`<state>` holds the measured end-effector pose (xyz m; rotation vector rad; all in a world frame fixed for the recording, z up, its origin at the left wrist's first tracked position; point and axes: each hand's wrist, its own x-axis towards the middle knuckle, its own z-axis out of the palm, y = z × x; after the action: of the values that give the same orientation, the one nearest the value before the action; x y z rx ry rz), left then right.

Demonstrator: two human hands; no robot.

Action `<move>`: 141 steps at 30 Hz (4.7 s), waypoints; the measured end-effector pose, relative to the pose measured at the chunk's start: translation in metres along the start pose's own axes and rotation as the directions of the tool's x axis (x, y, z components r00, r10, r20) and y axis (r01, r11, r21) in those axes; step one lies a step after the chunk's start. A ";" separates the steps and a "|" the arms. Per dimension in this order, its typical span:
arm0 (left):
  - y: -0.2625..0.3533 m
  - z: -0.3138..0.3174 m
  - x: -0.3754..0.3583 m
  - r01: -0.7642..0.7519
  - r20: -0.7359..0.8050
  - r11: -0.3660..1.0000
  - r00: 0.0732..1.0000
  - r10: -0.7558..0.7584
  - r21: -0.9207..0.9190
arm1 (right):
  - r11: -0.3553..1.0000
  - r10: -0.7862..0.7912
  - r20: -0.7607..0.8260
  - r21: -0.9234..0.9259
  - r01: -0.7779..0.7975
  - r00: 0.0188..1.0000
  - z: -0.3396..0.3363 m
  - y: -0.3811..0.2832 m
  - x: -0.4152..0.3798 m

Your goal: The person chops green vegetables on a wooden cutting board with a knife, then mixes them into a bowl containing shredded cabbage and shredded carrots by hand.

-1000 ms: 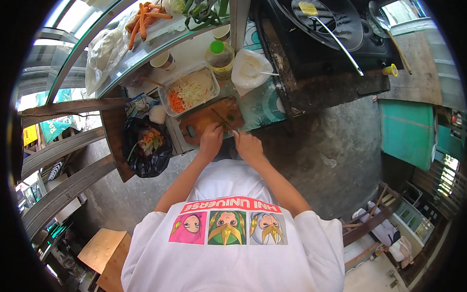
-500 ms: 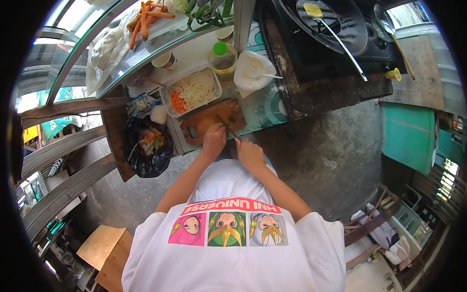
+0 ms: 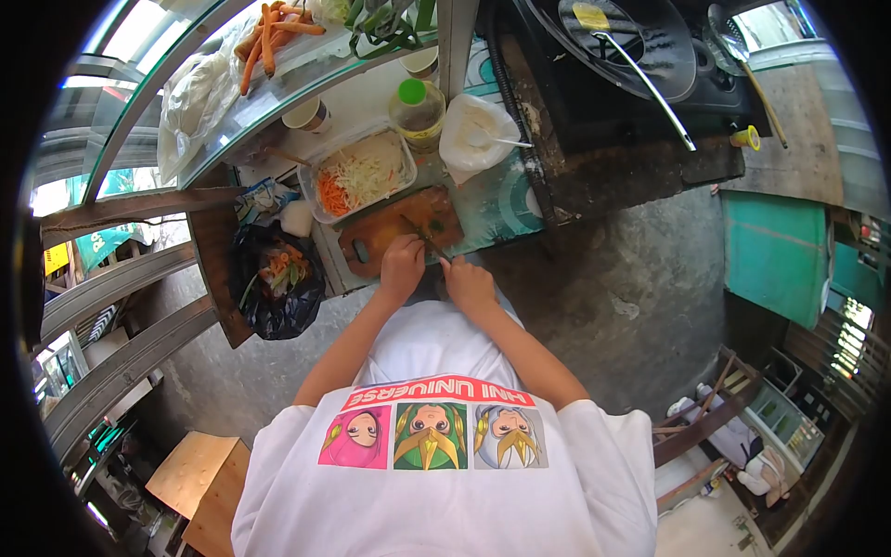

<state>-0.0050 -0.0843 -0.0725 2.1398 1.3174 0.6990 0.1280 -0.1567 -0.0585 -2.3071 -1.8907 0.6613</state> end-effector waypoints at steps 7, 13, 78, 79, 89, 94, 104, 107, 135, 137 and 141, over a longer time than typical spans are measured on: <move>0.001 -0.001 -0.003 0.026 0.001 0.999 1.000 -0.026 -0.023 | 0.999 0.031 -0.003 0.021 -0.031 1.000 -0.004 -0.003 -0.007; 0.001 -0.004 -0.001 0.070 0.004 0.995 0.998 -0.070 -0.066 | 0.996 0.043 0.007 0.075 -0.044 0.999 0.000 0.000 0.000; 0.004 0.001 -0.012 -0.035 0.041 0.976 0.999 0.026 0.216 | 0.998 0.070 0.052 -0.001 -0.070 0.996 -0.038 -0.015 -0.006; 0.004 0.000 -0.010 -0.031 0.098 0.970 0.995 0.007 0.242 | 0.998 0.063 0.049 0.000 -0.063 0.997 -0.039 -0.018 -0.006; 0.003 0.002 -0.008 -0.024 0.148 0.972 0.989 -0.011 0.234 | 0.997 0.032 0.087 -0.069 -0.026 0.996 -0.041 -0.014 -0.006; 0.004 0.000 -0.005 -0.033 0.157 0.971 0.988 -0.005 0.236 | 0.996 0.004 0.075 -0.084 0.002 0.997 -0.028 -0.004 -0.003; -0.002 0.001 -0.007 -0.011 0.170 0.982 0.985 -0.022 0.190 | 0.999 0.004 0.005 -0.036 -0.004 1.000 -0.021 -0.006 -0.008; 0.000 0.002 -0.004 -0.036 0.162 0.987 0.987 0.010 0.158 | 0.999 0.008 0.015 -0.050 -0.008 1.000 0.000 0.005 -0.004; -0.004 -0.002 -0.002 -0.071 0.085 0.997 0.994 0.069 0.027 | 1.000 0.030 0.050 -0.008 -0.029 0.998 -0.035 -0.008 -0.005; -0.004 -0.004 0.000 -0.074 0.096 0.997 0.993 0.071 0.022 | 0.999 0.039 0.051 -0.025 -0.037 0.998 -0.039 -0.012 -0.005; -0.005 -0.003 0.002 -0.083 0.111 0.996 0.991 0.079 0.032 | 0.998 0.029 0.054 -0.048 -0.027 0.998 -0.042 -0.014 -0.005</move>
<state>-0.0093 -0.0801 -0.0735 2.2377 1.2003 0.5837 0.1301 -0.1495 -0.0144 -2.3722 -1.9210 0.6968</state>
